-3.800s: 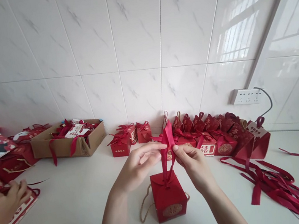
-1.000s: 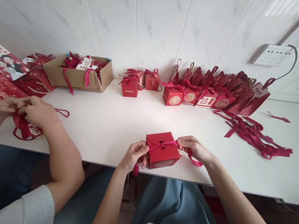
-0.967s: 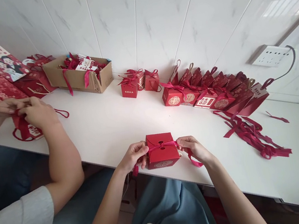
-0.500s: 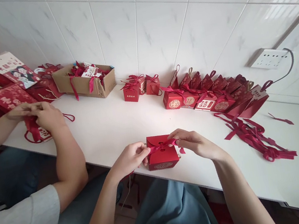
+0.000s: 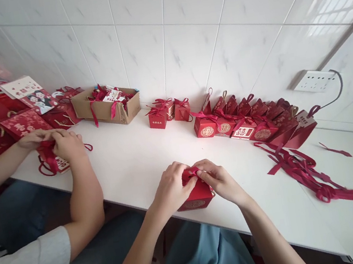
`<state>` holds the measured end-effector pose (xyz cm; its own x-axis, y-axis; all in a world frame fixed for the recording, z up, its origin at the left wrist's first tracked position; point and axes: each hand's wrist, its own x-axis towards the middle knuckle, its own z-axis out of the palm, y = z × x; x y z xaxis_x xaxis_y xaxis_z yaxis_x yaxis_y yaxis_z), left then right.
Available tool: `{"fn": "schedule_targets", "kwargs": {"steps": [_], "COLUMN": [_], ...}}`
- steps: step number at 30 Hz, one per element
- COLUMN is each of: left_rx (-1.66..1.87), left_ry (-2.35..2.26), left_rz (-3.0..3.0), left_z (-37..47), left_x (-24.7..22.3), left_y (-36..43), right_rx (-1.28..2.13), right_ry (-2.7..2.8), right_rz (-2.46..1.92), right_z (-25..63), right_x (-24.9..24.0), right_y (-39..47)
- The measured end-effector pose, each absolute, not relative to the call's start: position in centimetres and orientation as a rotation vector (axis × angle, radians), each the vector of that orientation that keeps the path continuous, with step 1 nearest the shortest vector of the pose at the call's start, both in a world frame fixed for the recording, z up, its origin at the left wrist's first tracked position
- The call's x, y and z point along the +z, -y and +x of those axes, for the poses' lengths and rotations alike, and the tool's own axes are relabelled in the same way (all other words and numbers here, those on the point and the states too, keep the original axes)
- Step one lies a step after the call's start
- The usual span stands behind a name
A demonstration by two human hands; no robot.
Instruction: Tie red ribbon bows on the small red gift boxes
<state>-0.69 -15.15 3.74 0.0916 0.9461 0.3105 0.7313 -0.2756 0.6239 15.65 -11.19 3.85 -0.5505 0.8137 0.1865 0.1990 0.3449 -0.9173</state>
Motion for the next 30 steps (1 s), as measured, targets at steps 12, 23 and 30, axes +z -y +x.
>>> {"fn": "schedule_targets", "kwargs": {"steps": [12, 23, 30], "left_rx": [1.170, 1.147, 1.146], "left_ry": [-1.795, -1.858, -1.788], "left_rz": [2.048, 2.110, 1.966], "left_z": [0.0, 0.3, -0.3], "left_x": [2.4, 2.4, 2.3], "left_y": [14.9, 14.7, 14.7], "right_rx": [1.333, 1.466, 1.282], "right_ry": [1.826, 1.718, 1.765], "right_rz": [-1.222, -1.260, -1.359], "right_z": [16.5, 15.5, 14.9], "right_x": [5.1, 4.7, 4.0], "right_y": [12.6, 12.6, 13.0]}}
